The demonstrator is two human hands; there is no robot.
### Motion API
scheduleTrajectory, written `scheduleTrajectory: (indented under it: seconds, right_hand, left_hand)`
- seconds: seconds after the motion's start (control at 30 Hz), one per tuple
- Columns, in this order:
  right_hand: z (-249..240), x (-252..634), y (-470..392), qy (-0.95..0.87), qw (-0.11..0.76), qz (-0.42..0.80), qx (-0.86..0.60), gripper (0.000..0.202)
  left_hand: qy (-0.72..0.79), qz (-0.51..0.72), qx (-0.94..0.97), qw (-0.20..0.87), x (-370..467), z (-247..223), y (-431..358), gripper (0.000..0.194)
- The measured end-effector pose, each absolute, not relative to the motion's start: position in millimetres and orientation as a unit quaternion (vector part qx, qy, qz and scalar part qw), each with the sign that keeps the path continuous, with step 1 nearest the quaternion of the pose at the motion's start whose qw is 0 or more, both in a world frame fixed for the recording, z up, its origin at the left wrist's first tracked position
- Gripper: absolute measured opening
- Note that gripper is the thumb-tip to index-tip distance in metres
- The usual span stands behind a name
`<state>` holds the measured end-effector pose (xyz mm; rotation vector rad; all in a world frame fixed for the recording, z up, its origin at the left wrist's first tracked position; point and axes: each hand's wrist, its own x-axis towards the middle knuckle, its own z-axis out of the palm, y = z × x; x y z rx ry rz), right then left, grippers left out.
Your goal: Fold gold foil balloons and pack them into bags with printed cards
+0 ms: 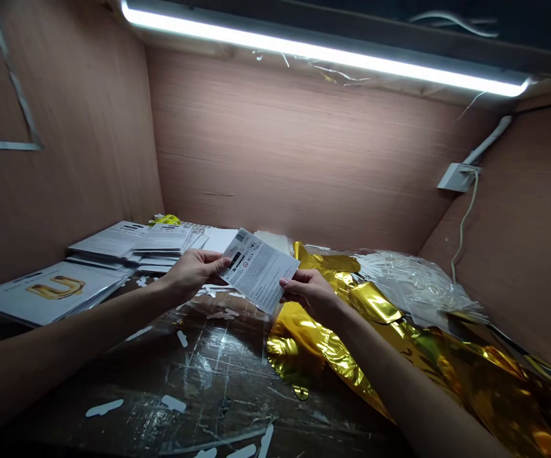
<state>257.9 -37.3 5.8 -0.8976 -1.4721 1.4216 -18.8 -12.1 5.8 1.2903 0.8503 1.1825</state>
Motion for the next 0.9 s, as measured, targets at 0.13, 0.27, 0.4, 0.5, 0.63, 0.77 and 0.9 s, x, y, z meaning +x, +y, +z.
scheduleTrajectory:
  seconds: [0.13,0.27,0.4,0.5,0.63,0.77,0.9]
  right_hand:
    - [-11.8,253.7,-48.7,-0.613,0.464,0.488,-0.414,0.052]
    - [-14.6,259.5,-49.6,-0.707,0.379,0.342,-0.489,0.065]
    - [-7.8,271.4,-50.0,-0.735,0.285,0.296,-0.539,0.076]
    - [-0.6,278.6,-52.7,-0.77,0.261,0.102,-0.573,0.075]
    - [6.8,277.8,-61.6,-0.759,0.288,-0.147,-0.565,0.071]
    - [12.2,270.9,-69.4,-0.773,0.322,-0.211,-0.504,0.071]
    - [16.5,276.2,-62.4,-0.79,0.399,0.104,-0.453,0.061]
  left_hand:
    - [0.359,0.51,0.522,0.582,-10.6,-3.2,-18.1,0.056]
    - [0.357,0.503,0.535,0.577,-7.0,-5.3,-25.8,0.057]
    - [0.351,0.524,0.533,0.564,-8.0,-3.8,-25.5,0.057]
    - [0.354,0.543,0.516,0.56,-8.6,-4.7,-22.3,0.059]
    - [0.351,0.541,0.511,0.569,-7.6,-7.0,-22.5,0.057]
    - [0.348,0.543,0.513,0.567,-6.5,-6.5,-26.3,0.054]
    - [0.35,0.542,0.511,0.568,-6.1,-4.7,-28.2,0.054]
